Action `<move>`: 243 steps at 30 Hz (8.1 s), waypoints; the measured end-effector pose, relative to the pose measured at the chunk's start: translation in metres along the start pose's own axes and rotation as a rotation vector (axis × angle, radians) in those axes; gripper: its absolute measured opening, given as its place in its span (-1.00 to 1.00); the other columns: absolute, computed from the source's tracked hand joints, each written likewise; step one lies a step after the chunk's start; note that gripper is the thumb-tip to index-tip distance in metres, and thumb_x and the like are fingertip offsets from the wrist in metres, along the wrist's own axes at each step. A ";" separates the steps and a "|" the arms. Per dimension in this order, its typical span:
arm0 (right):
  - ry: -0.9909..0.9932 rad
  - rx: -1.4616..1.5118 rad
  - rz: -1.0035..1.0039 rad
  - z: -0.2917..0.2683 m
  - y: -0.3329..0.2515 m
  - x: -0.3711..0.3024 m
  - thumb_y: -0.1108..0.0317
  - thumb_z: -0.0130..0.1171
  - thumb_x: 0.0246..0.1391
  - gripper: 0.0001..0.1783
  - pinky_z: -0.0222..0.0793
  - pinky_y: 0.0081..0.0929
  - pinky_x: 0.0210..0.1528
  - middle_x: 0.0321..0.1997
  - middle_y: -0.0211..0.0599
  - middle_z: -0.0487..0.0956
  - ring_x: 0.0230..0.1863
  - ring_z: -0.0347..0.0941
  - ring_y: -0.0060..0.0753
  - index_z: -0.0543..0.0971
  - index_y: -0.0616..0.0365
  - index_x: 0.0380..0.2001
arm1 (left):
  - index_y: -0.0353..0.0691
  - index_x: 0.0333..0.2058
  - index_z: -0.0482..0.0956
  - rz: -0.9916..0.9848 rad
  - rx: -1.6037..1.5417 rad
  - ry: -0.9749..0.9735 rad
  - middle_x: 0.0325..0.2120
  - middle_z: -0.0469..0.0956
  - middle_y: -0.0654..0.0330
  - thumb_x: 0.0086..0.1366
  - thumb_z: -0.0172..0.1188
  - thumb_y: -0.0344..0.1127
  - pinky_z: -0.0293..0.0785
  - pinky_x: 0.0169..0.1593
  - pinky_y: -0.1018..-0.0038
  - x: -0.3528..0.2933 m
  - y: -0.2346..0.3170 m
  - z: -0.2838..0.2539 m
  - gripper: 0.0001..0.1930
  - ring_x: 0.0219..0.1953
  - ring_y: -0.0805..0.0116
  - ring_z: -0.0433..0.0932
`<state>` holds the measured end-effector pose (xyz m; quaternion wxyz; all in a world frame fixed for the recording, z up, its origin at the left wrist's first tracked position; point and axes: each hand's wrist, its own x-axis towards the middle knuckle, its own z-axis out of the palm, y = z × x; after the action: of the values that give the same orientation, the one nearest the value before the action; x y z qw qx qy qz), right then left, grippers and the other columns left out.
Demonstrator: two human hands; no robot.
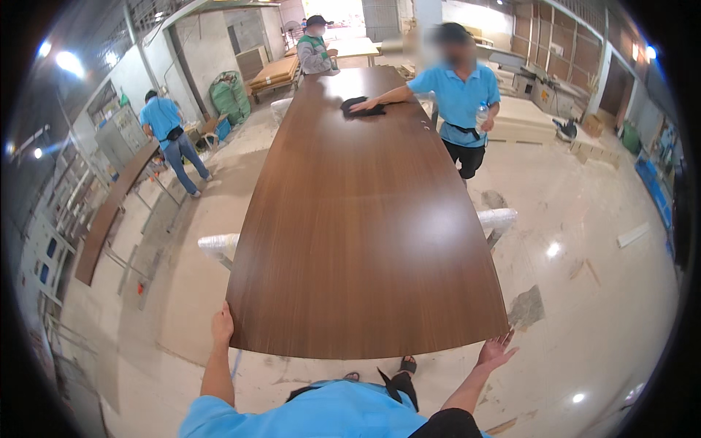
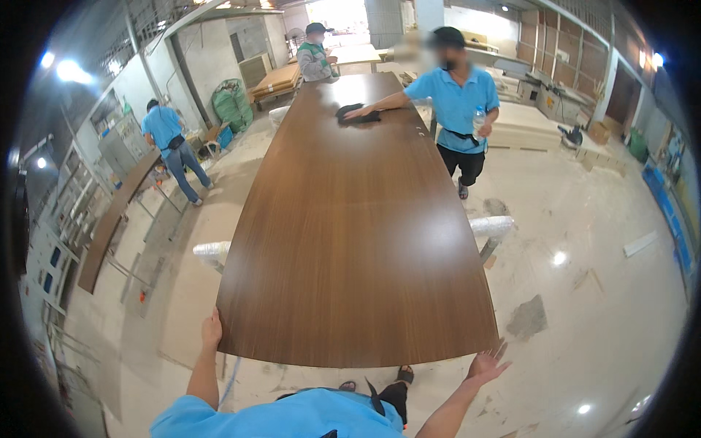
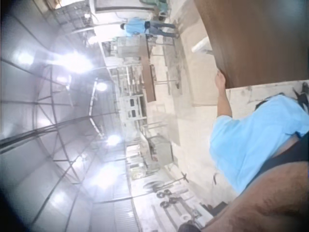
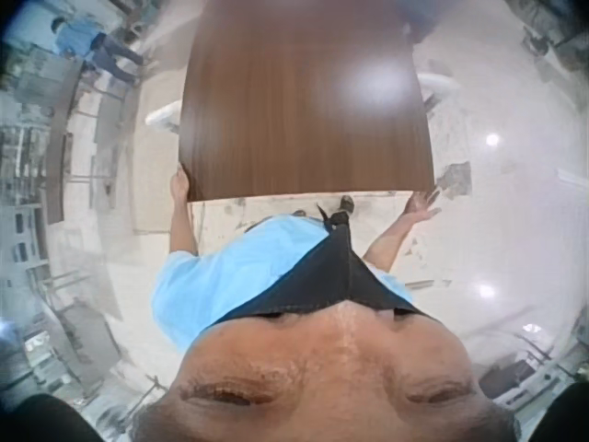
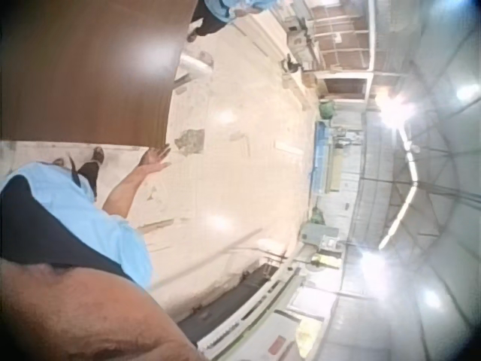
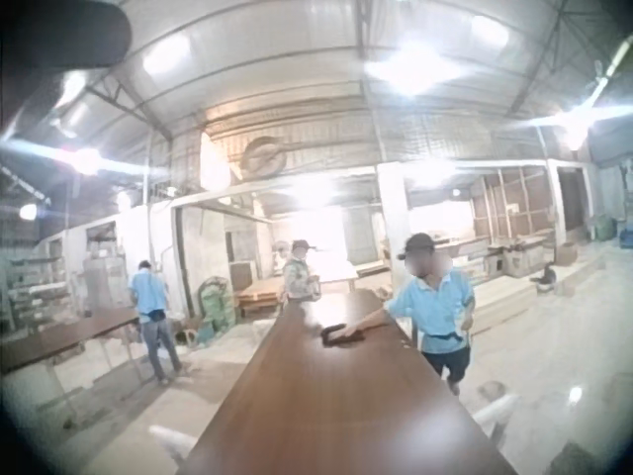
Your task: The person applies a liquid finish to a large wooden tabletop using a cloth and a small container. They repeatedly dip the cloth into the container and wipe the surface, then pass the container to a coworker. The person later lifts and repositions the tabletop with assistance.
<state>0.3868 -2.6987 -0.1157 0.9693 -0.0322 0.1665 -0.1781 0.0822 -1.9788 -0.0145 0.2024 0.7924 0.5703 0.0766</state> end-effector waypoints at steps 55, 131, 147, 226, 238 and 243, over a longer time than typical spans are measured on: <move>-0.345 -0.209 0.271 0.041 0.040 0.048 -0.15 0.00 0.48 -0.48 0.49 -0.25 0.10 -0.24 -0.38 0.69 -0.14 0.59 -0.36 0.70 0.02 -0.30 | -0.47 -0.17 0.73 -0.239 0.082 0.162 -0.14 0.68 -0.32 0.54 -0.38 0.37 0.50 0.11 -0.06 -0.005 0.012 0.006 -0.07 0.01 -0.31 0.64; -0.311 -0.249 0.296 0.033 0.044 0.071 -0.06 -0.07 0.53 -0.39 0.55 -0.33 -0.06 -0.49 -0.47 0.62 -0.30 0.61 -0.42 0.64 -0.02 -0.55 | -0.52 -0.18 0.72 -0.201 0.079 0.192 -0.16 0.68 -0.34 0.55 -0.36 0.36 0.51 0.08 -0.07 -0.001 0.010 0.007 -0.06 -0.02 -0.33 0.64; -0.208 -0.260 0.244 0.014 0.044 0.086 -0.11 0.00 0.48 -0.41 0.52 -0.44 -0.17 -0.48 -0.47 0.64 -0.36 0.59 -0.47 0.67 -0.02 -0.53 | -0.59 -0.12 0.68 -0.187 0.040 0.117 -0.13 0.67 -0.37 0.56 -0.36 0.34 0.48 0.11 -0.10 0.009 0.003 0.013 -0.06 0.03 -0.36 0.62; -0.436 0.108 0.054 0.028 0.054 0.054 -0.05 0.03 0.48 -0.46 0.33 -0.31 0.15 -0.64 -0.57 0.46 -0.22 0.45 -0.50 0.62 -0.01 -0.54 | -0.67 -0.21 0.63 -0.129 -0.077 0.049 -0.30 0.66 -0.39 0.51 -0.29 0.44 0.48 0.00 0.03 -0.009 -0.027 -0.001 0.01 -0.10 -0.28 0.66; -0.434 0.086 0.032 0.029 0.061 0.051 -0.07 0.07 0.45 -0.52 0.37 -0.24 0.16 -0.57 -0.63 0.48 -0.27 0.44 -0.59 0.59 -0.13 -0.55 | -0.66 -0.31 0.61 -0.173 -0.082 0.030 -0.33 0.64 -0.41 0.53 -0.28 0.40 0.45 -0.01 0.01 -0.014 -0.017 -0.004 -0.03 -0.16 -0.26 0.66; -0.535 0.197 0.109 0.032 0.067 0.050 -0.08 0.10 0.42 -0.54 0.38 -0.24 0.13 -0.56 -0.66 0.47 -0.27 0.45 -0.61 0.59 -0.15 -0.55 | -0.64 -0.30 0.63 -0.125 -0.095 0.035 -0.32 0.64 -0.42 0.52 -0.29 0.40 0.46 0.00 -0.01 -0.012 -0.023 -0.001 -0.03 -0.14 -0.32 0.65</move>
<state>0.4638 -2.6533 -0.1096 0.9854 0.0252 -0.1116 -0.1262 0.0575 -1.9832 -0.0217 0.2341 0.7434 0.6178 0.1046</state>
